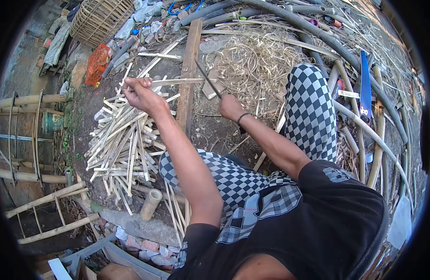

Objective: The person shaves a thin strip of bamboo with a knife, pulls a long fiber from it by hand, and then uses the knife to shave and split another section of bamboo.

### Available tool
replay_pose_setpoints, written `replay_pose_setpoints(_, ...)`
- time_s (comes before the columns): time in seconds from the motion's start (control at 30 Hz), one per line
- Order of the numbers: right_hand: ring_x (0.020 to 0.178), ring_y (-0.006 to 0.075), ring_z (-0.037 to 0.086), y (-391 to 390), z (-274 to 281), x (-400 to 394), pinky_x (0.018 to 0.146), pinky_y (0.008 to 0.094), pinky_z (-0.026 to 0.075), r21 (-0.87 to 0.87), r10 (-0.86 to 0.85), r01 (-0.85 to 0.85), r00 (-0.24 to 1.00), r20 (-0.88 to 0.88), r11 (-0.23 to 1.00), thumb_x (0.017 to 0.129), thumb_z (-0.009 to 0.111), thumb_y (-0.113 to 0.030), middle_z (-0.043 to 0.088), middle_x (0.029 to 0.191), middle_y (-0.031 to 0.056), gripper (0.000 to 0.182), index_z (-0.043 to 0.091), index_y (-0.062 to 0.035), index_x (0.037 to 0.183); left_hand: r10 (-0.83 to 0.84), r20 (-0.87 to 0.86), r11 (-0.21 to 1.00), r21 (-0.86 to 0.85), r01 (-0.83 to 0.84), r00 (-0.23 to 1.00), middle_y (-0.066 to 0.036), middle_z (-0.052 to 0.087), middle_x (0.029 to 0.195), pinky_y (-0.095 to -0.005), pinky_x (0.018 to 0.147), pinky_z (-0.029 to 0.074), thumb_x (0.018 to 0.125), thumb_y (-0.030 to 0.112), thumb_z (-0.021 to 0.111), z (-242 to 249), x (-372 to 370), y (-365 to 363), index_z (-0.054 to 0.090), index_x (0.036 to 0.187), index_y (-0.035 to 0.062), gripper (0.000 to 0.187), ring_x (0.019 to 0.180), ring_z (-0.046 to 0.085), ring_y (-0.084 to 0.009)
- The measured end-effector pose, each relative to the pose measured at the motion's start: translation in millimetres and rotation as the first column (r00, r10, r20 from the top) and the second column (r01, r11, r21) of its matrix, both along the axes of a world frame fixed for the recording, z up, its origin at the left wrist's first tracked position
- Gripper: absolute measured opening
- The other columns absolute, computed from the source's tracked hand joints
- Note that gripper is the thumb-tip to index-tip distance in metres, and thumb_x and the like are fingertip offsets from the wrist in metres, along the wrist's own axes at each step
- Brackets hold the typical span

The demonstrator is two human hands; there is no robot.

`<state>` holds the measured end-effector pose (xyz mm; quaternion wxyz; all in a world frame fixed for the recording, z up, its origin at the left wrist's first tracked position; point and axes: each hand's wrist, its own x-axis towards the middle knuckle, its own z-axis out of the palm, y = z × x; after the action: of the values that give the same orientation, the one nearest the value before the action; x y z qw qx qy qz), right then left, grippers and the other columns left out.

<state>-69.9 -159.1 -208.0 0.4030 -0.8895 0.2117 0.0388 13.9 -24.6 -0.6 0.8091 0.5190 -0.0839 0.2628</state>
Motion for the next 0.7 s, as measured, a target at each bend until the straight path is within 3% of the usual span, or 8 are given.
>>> replay_pose_setpoints(0.03, 0.091, 0.0442, 0.067, 8, 19, 1, 0.082, 0.0513, 0.054, 0.008, 0.014, -0.015, 0.994, 0.106, 1.000, 0.087, 0.052, -0.011, 0.068, 0.095, 0.0283, 0.026, 0.063, 0.0060, 0.103, -0.045, 0.015, 0.999, 0.016, 0.045, 0.999, 0.001, 0.038, 0.063, -0.0302, 0.062, 0.039, 0.104, 0.033, 0.048, -1, 0, 0, 0.041, 0.083, 0.0101, 0.032, 0.060, 0.039, -0.0122)
replay_pose_setpoints(0.1, 0.081, 0.0468, 0.066, 21, 83, -4, 0.077, 0.0543, 0.053, 0.064, 0.059, -0.079, 0.962, 0.267, 0.995, 0.089, 0.050, -0.011, 0.067, 0.083, 0.0294, 0.023, 0.058, 0.0049, 0.103, -0.133, 0.046, 0.990, 0.052, 0.131, 0.990, 0.002, 0.034, 0.061, -0.0303, 0.058, 0.037, 0.104, 0.039, 0.047, -2, 2, 1, 0.039, 0.077, 0.0116, 0.039, 0.056, 0.034, -0.0105)
replay_pose_setpoints(0.17, 0.073, 0.0497, 0.063, 30, 135, -17, 0.072, 0.0565, 0.051, 0.127, 0.082, -0.150, 0.900, 0.429, 0.980, 0.095, 0.049, -0.017, 0.064, 0.074, 0.0282, 0.022, 0.055, 0.0015, 0.104, -0.066, 0.020, 0.996, 0.060, 0.065, 0.998, 0.003, 0.032, 0.057, -0.0294, 0.053, 0.036, 0.104, 0.039, 0.046, 2, -4, -9, 0.036, 0.072, 0.0124, 0.043, 0.052, 0.033, -0.0099)
replay_pose_setpoints(0.27, 0.070, 0.0492, 0.063, 40, 142, -15, 0.070, 0.0554, 0.052, 0.047, 0.133, -0.186, 0.835, 0.534, 0.981, 0.095, 0.049, -0.016, 0.064, 0.072, 0.0281, 0.020, 0.054, 0.0017, 0.101, 0.230, 0.019, 0.962, 0.147, -0.230, 0.973, 0.004, 0.030, 0.050, -0.0266, 0.047, 0.035, 0.105, 0.037, 0.046, 6, -14, -28, 0.035, 0.067, 0.0104, 0.047, 0.047, 0.031, -0.0089)
replay_pose_setpoints(0.37, 0.071, 0.0487, 0.064, 34, 74, 5, 0.070, 0.0547, 0.053, 0.055, 0.023, -0.044, 0.938, 0.345, 0.998, 0.094, 0.049, -0.015, 0.063, 0.071, 0.0293, 0.019, 0.054, 0.0024, 0.099, 0.156, -0.011, 0.981, 0.117, -0.154, 0.988, 0.003, 0.032, 0.050, -0.0271, 0.047, 0.036, 0.105, 0.036, 0.044, 4, -16, -21, 0.037, 0.067, 0.0098, 0.047, 0.047, 0.033, -0.0096)
replay_pose_setpoints(0.47, 0.070, 0.0486, 0.064, 11, 3, 24, 0.069, 0.0547, 0.053, -0.002, 0.024, -0.024, 0.949, 0.314, 1.000, 0.093, 0.048, -0.014, 0.062, 0.069, 0.0305, 0.020, 0.054, 0.0035, 0.099, 0.197, 0.002, 0.974, 0.116, -0.196, 0.980, 0.002, 0.034, 0.049, -0.0279, 0.047, 0.036, 0.105, 0.034, 0.041, -2, -13, -9, 0.037, 0.066, 0.0097, 0.046, 0.045, 0.035, -0.0106)
replay_pose_setpoints(0.63, 0.070, 0.0480, 0.065, 35, 79, 13, 0.068, 0.0553, 0.053, 0.047, 0.047, -0.063, 0.957, 0.286, 0.997, 0.092, 0.048, -0.013, 0.062, 0.068, 0.0295, 0.020, 0.054, 0.0043, 0.101, 0.323, -0.003, 0.940, 0.121, -0.320, 0.946, 0.000, 0.034, 0.048, -0.0282, 0.048, 0.038, 0.105, 0.034, 0.042, 0, -7, -15, 0.036, 0.066, 0.0096, 0.047, 0.045, 0.036, -0.0124)
replay_pose_setpoints(0.7, 0.069, 0.0478, 0.065, 49, 114, 1, 0.066, 0.0563, 0.052, 0.061, 0.154, -0.199, 0.890, 0.429, 0.978, 0.093, 0.048, -0.013, 0.062, 0.067, 0.0295, 0.020, 0.054, 0.0032, 0.102, 0.336, -0.016, 0.936, 0.116, -0.332, 0.942, 0.000, 0.034, 0.047, -0.0292, 0.047, 0.038, 0.105, 0.033, 0.041, -3, -5, -13, 0.036, 0.066, 0.0094, 0.046, 0.044, 0.036, -0.0129)
